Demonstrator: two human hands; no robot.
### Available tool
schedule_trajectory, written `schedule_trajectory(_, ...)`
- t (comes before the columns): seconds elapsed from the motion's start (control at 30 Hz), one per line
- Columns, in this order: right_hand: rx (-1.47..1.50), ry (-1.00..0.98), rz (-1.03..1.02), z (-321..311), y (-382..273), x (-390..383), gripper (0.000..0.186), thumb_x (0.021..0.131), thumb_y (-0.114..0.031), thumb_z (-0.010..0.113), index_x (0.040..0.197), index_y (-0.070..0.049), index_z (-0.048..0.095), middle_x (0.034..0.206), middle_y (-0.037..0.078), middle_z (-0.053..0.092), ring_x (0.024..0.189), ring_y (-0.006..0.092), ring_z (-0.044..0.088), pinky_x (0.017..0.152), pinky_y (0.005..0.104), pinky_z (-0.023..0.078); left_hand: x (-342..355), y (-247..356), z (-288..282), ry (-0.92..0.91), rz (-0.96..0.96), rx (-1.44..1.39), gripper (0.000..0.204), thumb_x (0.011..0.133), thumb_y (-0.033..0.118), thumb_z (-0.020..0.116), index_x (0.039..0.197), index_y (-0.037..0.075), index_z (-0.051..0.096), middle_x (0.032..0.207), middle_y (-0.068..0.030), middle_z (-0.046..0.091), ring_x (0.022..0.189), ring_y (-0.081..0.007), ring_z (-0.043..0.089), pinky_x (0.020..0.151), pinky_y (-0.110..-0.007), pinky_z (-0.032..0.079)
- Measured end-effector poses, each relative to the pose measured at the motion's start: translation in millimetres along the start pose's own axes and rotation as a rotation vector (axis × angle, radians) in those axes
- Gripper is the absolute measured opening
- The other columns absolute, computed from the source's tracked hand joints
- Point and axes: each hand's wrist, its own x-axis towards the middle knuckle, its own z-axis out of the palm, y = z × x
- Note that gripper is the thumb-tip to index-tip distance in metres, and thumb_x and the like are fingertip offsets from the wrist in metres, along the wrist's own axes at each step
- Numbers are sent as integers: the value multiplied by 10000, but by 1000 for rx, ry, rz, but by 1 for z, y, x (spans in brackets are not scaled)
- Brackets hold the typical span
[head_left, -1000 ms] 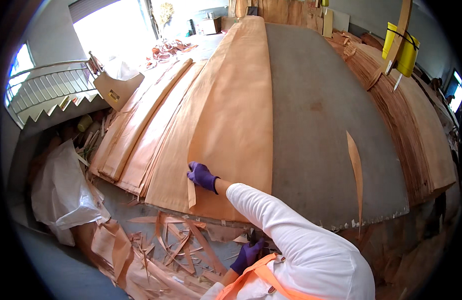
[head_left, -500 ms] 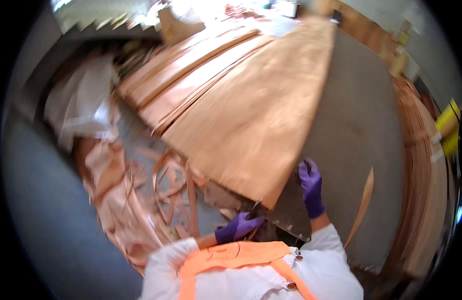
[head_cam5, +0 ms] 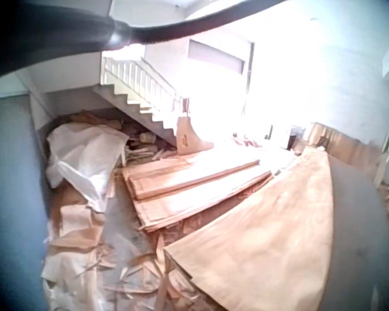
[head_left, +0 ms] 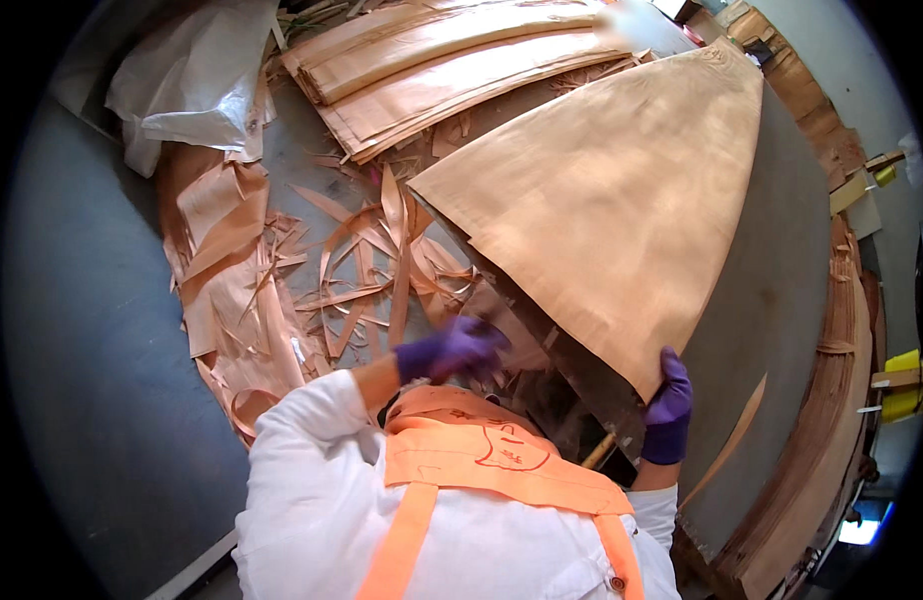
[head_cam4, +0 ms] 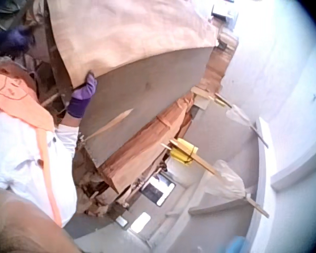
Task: The person applies adhesive strips to a large sheet of wood veneer and then folds and positions the veneer sheets on a workbench.
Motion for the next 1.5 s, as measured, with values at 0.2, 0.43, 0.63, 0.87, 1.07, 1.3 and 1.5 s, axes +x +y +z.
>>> schedule_trajectory(0.2,-140,176,82,-12,-13,-12,304,848,-225,575,1080,-29,558,995,106,627,832,225,621,675,349,508,39,-21,-189,329,220,-890,453,909,337,488,1329,237,352,1191,-242,489,1059,-370,529,860,-461,473)
schedule_trajectory(0.43,-307,557,-324,30,-2,-19,252,820,-191,577,982,-1,607,907,96,632,759,190,613,632,302,495,144,-19,-281,54,478,-877,443,857,449,515,1082,68,544,1009,-124,601,889,-271,581,798,-391,482)
schedule_trajectory(0.63,-345,422,-498,56,-5,-27,284,829,-114,553,1038,78,577,966,117,615,830,193,606,732,280,485,155,21,-285,212,305,-880,299,844,238,584,1103,88,568,977,-87,618,856,-242,586,750,-356,484)
schedule_trajectory(0.87,-188,417,-532,111,-13,-30,247,836,-86,550,1026,67,590,926,81,627,792,152,600,717,262,486,137,57,-312,422,630,-634,277,845,55,545,1121,38,564,1025,-91,591,926,-230,575,834,-351,478)
schedule_trajectory(1.07,-145,404,-560,102,-23,-21,240,825,-88,568,1016,54,593,906,73,624,782,147,599,717,261,488,117,102,-302,469,734,-494,298,863,50,492,1155,24,543,1076,-99,580,990,-214,555,891,-331,447)
schedule_trajectory(1.3,-39,375,-538,73,-28,-23,217,813,-92,569,984,40,594,889,81,614,786,159,599,714,266,492,66,150,-273,344,850,-437,335,902,72,453,1235,54,481,1105,-114,576,984,-240,580,860,-355,481)
schedule_trajectory(1.5,117,445,-490,21,-28,-45,246,805,-79,547,1003,64,575,925,113,612,817,187,611,739,282,499,20,175,-180,613,945,-173,325,886,73,479,1203,5,508,1105,-92,562,1010,-176,543,885,-303,444)
